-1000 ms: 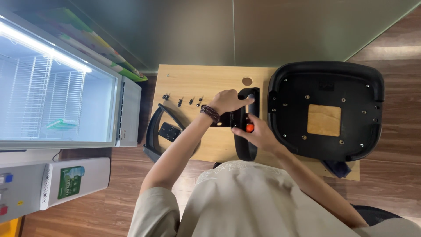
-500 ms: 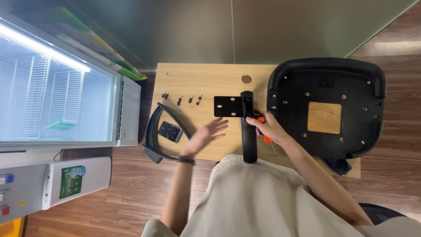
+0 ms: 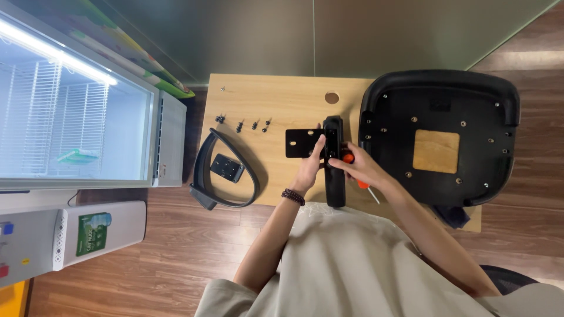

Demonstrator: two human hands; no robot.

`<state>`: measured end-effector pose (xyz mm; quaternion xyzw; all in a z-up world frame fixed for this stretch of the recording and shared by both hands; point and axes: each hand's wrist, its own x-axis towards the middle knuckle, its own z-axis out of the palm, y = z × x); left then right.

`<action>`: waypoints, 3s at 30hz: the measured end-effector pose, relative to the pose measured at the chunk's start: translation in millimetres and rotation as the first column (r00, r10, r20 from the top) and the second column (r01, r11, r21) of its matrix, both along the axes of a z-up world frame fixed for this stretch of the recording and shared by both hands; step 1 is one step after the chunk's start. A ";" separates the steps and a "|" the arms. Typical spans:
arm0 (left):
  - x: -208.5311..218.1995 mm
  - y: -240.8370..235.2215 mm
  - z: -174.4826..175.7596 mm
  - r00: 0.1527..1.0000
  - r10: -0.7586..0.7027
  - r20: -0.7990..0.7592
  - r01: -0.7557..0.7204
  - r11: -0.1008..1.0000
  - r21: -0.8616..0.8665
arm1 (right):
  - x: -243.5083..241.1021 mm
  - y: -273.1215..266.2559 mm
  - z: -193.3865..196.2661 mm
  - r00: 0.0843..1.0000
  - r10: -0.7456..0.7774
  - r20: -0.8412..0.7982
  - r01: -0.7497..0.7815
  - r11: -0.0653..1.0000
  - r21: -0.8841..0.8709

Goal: The recorder uses a screwdriver to attach armrests to an office chair component.

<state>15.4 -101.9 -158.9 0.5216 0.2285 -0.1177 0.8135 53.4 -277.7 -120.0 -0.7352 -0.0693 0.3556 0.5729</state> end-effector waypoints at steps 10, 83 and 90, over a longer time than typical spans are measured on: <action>3.8 -2.5 -11.7 0.997 -0.064 0.037 0.061 0.995 0.078 | 36.7 -44.5 87.4 0.875 -0.107 0.472 0.086 0.994 0.066; -2.6 -26.8 -42.3 0.985 -0.046 0.168 0.041 0.999 0.034 | 19.1 19.5 135.6 0.282 0.091 0.955 0.260 0.951 -0.167; -0.6 -24.8 -21.9 0.964 -0.061 0.258 0.052 0.998 0.040 | 22.3 4.8 168.8 0.542 0.447 0.712 0.098 0.807 -0.582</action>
